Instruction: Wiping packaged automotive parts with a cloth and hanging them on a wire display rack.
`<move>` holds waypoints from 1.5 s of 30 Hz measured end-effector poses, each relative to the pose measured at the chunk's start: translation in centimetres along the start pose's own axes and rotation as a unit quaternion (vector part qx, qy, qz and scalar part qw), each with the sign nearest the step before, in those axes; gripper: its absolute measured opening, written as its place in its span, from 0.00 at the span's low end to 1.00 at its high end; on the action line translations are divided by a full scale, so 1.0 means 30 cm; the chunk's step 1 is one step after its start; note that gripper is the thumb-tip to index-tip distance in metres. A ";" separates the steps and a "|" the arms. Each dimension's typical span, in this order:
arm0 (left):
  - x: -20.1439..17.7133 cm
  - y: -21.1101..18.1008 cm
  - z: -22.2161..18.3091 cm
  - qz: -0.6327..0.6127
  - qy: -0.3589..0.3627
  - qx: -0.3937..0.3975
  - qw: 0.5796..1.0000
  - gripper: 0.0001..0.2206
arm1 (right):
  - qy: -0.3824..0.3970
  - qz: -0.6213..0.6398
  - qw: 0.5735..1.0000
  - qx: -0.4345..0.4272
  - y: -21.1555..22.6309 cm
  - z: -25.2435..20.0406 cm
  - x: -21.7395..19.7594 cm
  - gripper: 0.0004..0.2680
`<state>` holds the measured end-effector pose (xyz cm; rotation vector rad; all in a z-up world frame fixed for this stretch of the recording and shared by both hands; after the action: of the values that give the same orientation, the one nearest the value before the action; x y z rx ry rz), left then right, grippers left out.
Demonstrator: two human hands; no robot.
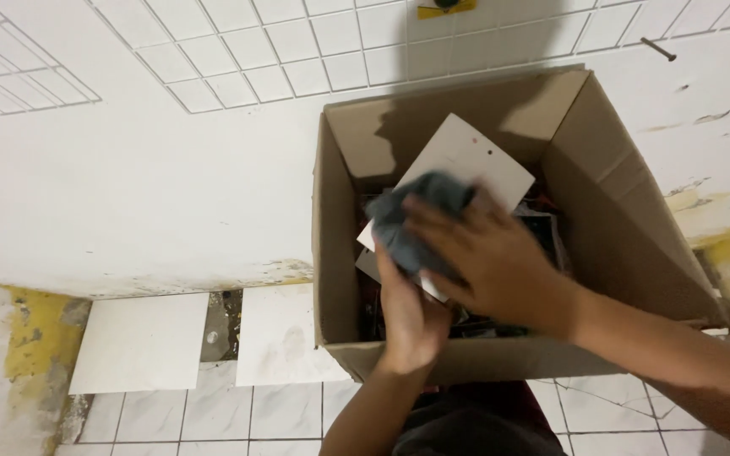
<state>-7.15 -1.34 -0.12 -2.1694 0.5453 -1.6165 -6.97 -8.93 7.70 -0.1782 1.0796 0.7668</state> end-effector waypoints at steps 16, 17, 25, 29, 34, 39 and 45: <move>0.007 0.045 0.006 0.072 0.105 -0.014 0.992 0.39 | -0.004 0.005 0.936 0.352 -0.215 -0.089 -0.070 0.28; 0.014 0.040 0.004 0.071 0.106 -0.012 0.992 0.39 | -0.005 0.005 0.937 0.350 -0.197 -0.087 -0.063 0.28; -0.063 0.059 0.000 0.028 -0.047 -0.086 0.995 0.27 | 0.132 0.067 0.963 0.224 -0.045 -0.139 0.093 0.32; 0.006 0.074 0.000 0.044 0.074 -0.079 0.993 0.33 | 0.059 0.084 0.947 0.304 -0.148 -0.069 -0.066 0.29; 0.030 0.051 -0.020 0.053 0.009 -0.091 0.994 0.30 | 0.056 0.075 0.968 0.232 -0.067 -0.073 -0.039 0.29; 0.080 0.028 -0.006 0.072 0.034 -0.069 0.994 0.30 | 0.110 0.088 0.971 0.192 -0.039 -0.068 -0.033 0.32; 0.230 -0.022 0.016 0.036 0.093 -0.039 0.994 0.30 | -0.023 0.090 0.958 0.271 -0.205 -0.036 -0.130 0.21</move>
<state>-4.80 -4.31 5.70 -2.0405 0.7448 -1.7965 -4.77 -15.83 9.09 0.4075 1.2335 0.6060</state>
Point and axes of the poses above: each hand's wrist, its own z-axis towards the middle knuckle, its own x-axis out of the palm, y = z × x, the point moved 8 cm from there along z, towards the middle knuckle, and after that the axes turned 12 degrees about x, right-handed, at the moved point
